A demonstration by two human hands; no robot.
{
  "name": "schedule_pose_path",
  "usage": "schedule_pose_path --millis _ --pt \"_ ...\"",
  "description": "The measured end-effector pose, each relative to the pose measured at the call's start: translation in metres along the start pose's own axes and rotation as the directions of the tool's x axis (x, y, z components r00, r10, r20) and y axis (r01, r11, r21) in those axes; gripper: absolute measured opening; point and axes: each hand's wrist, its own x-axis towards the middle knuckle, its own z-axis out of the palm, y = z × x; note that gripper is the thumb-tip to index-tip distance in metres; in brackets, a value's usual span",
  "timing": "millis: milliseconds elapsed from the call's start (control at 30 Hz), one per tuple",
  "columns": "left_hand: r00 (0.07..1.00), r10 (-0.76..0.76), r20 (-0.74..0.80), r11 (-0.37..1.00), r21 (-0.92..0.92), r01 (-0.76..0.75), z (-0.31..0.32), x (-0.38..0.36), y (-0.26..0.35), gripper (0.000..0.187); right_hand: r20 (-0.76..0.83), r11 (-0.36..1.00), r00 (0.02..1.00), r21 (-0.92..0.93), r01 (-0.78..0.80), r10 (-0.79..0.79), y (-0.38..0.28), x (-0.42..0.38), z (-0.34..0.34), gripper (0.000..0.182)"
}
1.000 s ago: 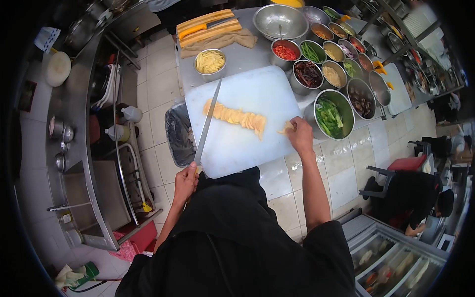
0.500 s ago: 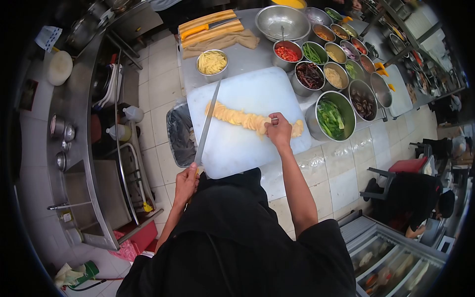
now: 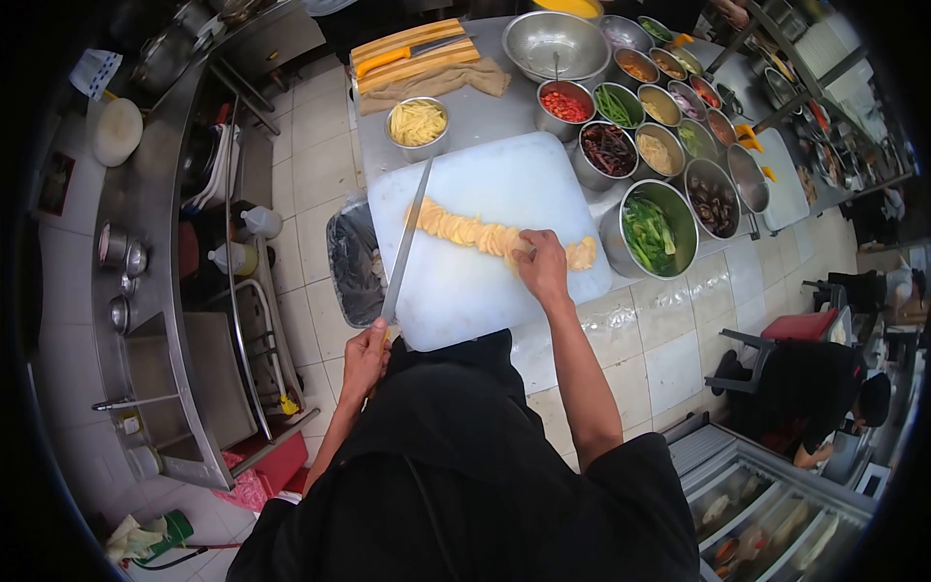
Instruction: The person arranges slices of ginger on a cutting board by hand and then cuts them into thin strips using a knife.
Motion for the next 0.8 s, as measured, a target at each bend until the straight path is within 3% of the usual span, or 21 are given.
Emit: schedule_pose_path --millis 267,667,800 --pt "1.0 0.002 0.006 1.0 0.011 -0.002 0.001 0.002 -0.001 0.058 0.034 0.993 0.993 -0.017 -0.114 0.114 -0.016 0.002 -0.004 0.031" --pt "1.0 0.01 0.008 1.0 0.005 -0.01 0.003 0.001 -0.002 0.058 0.068 0.998 0.997 -0.067 -0.017 0.021 0.002 0.012 0.004 0.028" --pt "1.0 0.001 0.007 1.0 0.0 -0.001 0.004 0.001 -0.002 0.057 0.032 0.996 0.997 -0.062 -0.065 0.067 -0.01 0.007 -0.001 0.027"
